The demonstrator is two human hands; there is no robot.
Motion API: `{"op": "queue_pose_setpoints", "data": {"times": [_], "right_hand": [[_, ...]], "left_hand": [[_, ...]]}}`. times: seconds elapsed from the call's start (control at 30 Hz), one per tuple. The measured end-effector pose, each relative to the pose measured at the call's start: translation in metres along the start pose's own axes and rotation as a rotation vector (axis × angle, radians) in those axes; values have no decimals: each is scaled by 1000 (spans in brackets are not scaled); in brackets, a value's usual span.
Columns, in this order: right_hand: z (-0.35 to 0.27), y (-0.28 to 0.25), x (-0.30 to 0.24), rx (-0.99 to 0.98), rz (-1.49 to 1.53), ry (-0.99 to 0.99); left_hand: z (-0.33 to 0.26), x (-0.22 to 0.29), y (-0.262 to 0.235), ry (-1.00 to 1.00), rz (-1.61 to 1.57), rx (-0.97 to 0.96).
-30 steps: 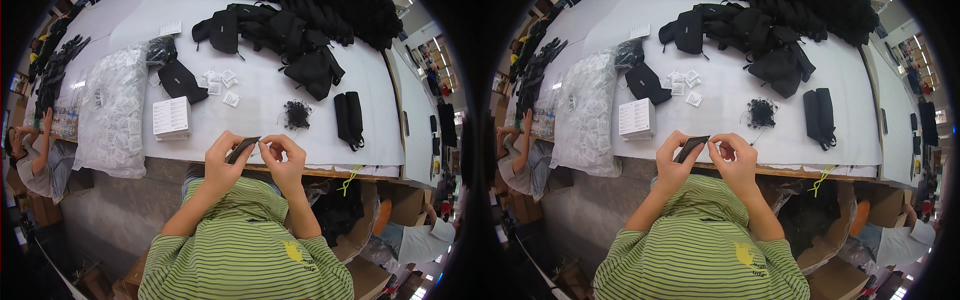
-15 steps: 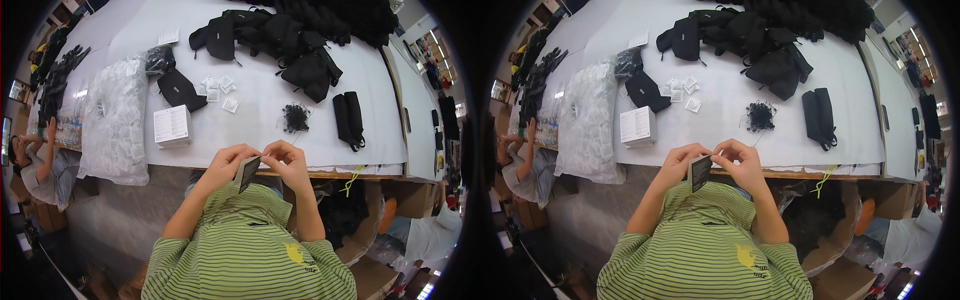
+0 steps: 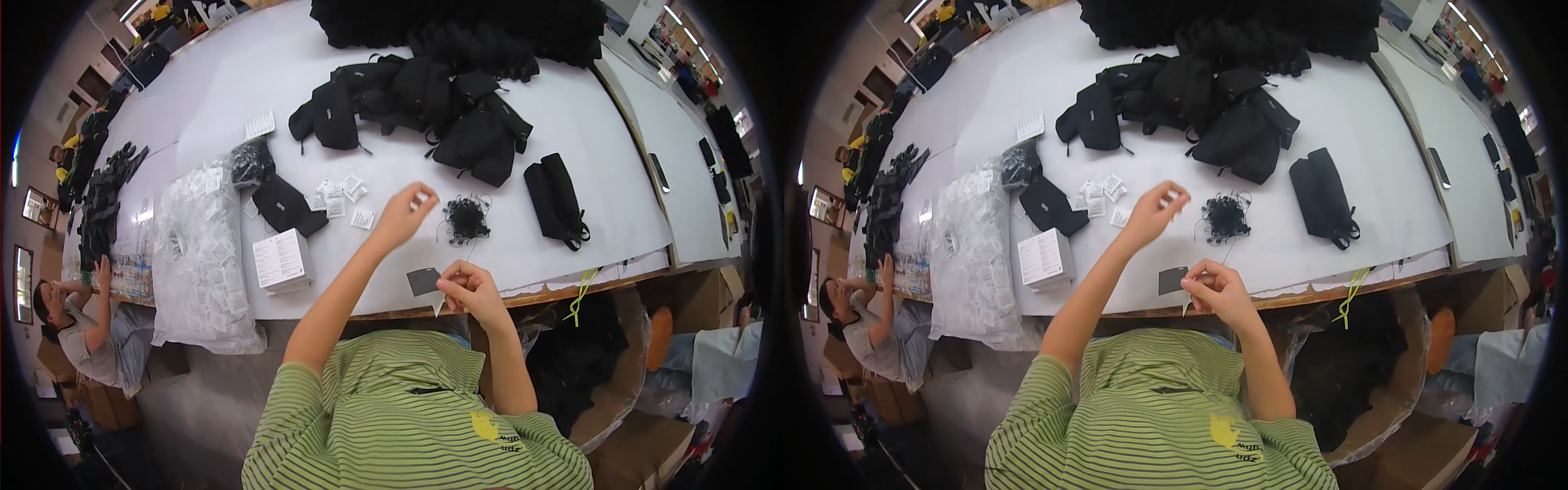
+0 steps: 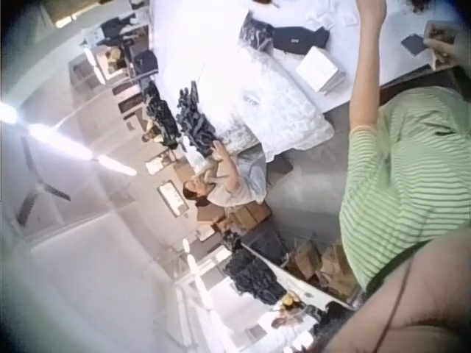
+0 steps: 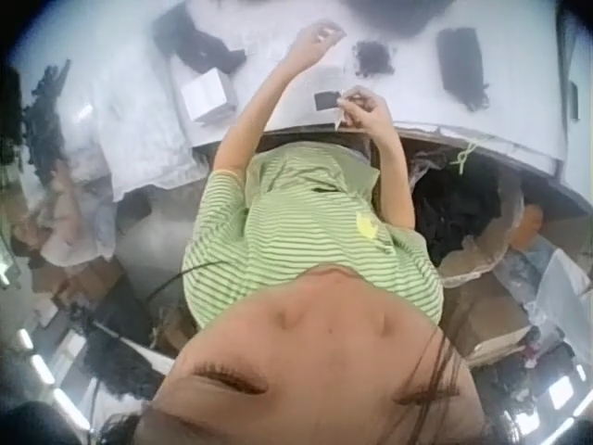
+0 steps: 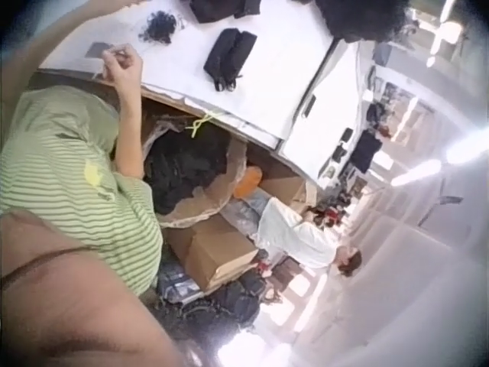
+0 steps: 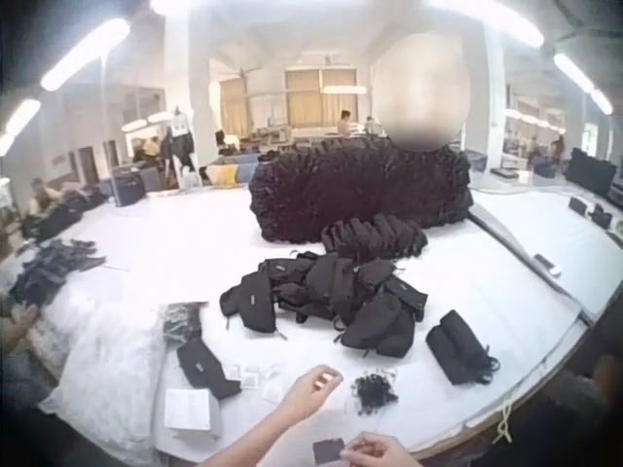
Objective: Placing silica gel packets and small items into black protective pouches/sunglasses cases.
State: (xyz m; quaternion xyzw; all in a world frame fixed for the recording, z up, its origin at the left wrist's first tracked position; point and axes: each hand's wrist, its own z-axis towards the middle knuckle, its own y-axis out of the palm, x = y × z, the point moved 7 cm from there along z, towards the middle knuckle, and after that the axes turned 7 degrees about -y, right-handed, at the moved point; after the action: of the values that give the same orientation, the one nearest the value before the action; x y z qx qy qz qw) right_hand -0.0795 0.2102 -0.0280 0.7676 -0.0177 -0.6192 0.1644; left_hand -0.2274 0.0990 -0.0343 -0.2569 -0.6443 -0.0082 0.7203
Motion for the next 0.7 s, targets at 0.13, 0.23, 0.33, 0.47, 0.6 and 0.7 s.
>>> {"op": "queue_pose_setpoints", "data": {"times": [0.13, 0.23, 0.33, 0.47, 0.6, 0.7], "right_hand": [[-14, -7, 3, 44, 9, -48], [-27, -11, 13, 82, 89, -16], [-38, -19, 23, 133, 124, -11], [-35, -26, 26, 161, 110, 12], [-17, -18, 21, 119, 89, -2], [-8, -10, 20, 85, 63, -3]], "left_hand": [[99, -23, -6, 196, 346, 282], [130, -47, 8, 189, 684, 316], [132, -55, 22, 139, 960, 257], [126, -42, 23, 277, 1017, 261], [123, -39, 22, 424, 885, 292], [133, -46, 29, 342, 843, 270]]}}
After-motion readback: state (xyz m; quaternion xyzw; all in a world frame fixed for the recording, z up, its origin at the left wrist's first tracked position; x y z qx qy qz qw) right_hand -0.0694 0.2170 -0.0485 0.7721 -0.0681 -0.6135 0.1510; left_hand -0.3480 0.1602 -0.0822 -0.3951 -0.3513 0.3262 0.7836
